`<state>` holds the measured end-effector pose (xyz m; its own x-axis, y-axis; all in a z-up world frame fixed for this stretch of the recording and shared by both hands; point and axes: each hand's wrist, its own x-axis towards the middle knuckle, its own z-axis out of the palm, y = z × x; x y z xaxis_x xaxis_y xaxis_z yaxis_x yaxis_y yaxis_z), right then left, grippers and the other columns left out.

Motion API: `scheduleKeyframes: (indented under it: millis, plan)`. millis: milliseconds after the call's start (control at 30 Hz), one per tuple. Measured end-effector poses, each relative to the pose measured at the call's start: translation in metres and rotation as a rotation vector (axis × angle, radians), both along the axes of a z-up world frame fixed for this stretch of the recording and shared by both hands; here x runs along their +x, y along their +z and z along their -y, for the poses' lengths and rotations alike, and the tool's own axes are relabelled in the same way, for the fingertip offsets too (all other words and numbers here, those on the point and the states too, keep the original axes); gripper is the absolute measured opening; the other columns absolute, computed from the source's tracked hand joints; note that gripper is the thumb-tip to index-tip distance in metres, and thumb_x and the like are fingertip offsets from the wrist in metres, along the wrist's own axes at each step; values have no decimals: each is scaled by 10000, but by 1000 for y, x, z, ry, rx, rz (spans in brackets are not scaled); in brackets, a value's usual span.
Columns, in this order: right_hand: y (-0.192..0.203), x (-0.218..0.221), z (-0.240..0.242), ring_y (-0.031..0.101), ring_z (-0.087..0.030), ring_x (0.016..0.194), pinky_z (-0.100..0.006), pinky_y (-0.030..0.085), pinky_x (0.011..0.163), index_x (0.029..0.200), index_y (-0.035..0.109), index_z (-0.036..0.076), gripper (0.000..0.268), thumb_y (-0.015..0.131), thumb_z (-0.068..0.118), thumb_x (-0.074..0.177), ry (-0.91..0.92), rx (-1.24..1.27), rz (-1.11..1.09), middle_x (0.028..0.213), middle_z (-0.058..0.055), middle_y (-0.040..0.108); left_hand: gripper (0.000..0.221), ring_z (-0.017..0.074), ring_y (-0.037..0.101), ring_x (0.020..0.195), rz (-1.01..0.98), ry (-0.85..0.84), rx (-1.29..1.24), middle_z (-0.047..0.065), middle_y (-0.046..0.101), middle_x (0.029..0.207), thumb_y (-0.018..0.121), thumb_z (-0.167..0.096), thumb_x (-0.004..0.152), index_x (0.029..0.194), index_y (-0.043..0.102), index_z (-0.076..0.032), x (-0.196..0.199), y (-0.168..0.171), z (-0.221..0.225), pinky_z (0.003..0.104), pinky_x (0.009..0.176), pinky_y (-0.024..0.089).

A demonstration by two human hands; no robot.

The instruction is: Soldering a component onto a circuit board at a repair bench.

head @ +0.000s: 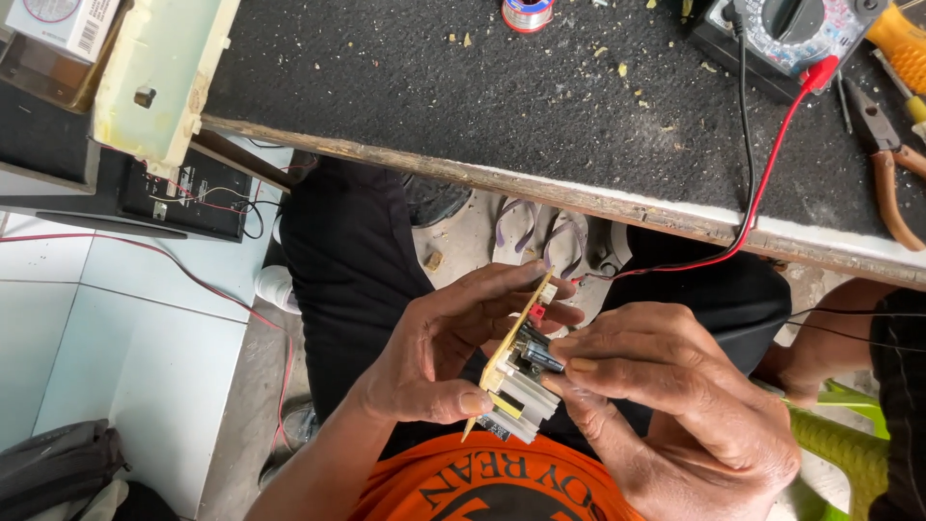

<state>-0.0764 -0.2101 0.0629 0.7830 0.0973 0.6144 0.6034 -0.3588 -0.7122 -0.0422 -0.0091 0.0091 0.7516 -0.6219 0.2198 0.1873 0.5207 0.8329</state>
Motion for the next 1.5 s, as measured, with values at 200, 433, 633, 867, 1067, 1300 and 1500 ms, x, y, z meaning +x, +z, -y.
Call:
scheduleKeyframes:
  millis: [200, 433, 633, 867, 1067, 1300, 1500]
  plan:
    - [6, -1, 1, 795, -248, 779, -338, 634, 758, 879, 685, -24, 173, 800, 10, 754, 14, -35, -27, 876, -147, 765, 860, 424, 561, 1452, 40, 16, 30, 225, 472, 1572, 752, -387, 980, 1596, 317, 26, 1, -3, 1, 478, 1132, 581]
    - [4, -4, 4, 784, -239, 803, -318, 643, 781, 896, 688, -15, 151, 770, 18, 774, 29, -17, -78, 895, -145, 766, 834, 410, 576, 1443, 91, 55, 62, 224, 467, 1580, 753, -375, 979, 1586, 332, 12, 0, -2, 0, 479, 1145, 586]
    - [10, -2, 3, 799, -220, 774, -315, 649, 744, 880, 711, 3, 116, 765, 29, 781, 53, -38, -83, 877, -127, 772, 820, 422, 579, 1437, 124, 72, 68, 211, 470, 1564, 756, -377, 984, 1579, 347, 12, 0, -2, -1, 514, 1188, 574]
    - [11, 2, 8, 823, -239, 799, -335, 655, 774, 874, 716, 0, 82, 720, 46, 806, 118, -77, -54, 899, -123, 785, 828, 398, 581, 1442, 137, 67, 112, 215, 482, 1563, 763, -395, 966, 1575, 358, -6, 3, 2, -4, 473, 1128, 611]
    - [14, 3, 4, 822, -246, 780, -334, 646, 760, 836, 717, 5, 37, 707, 21, 804, 111, -55, -79, 826, -97, 782, 812, 419, 594, 1424, 182, 87, 98, 233, 486, 1553, 754, -388, 990, 1575, 352, 5, 3, -2, -5, 504, 1159, 597]
    - [13, 2, 1, 822, -242, 778, -337, 650, 766, 829, 718, 8, 42, 681, 28, 823, 120, -6, -125, 847, -121, 781, 801, 420, 591, 1434, 179, 72, 80, 206, 492, 1547, 777, -365, 974, 1566, 377, -3, 4, -6, -6, 516, 1189, 581]
    - [11, 3, 2, 823, -267, 766, -361, 640, 760, 810, 719, -13, 104, 620, -7, 840, 148, -9, -91, 841, -150, 778, 765, 421, 592, 1439, 179, 56, 55, 196, 498, 1535, 782, -355, 981, 1558, 408, -19, 4, -10, -6, 513, 1231, 550]
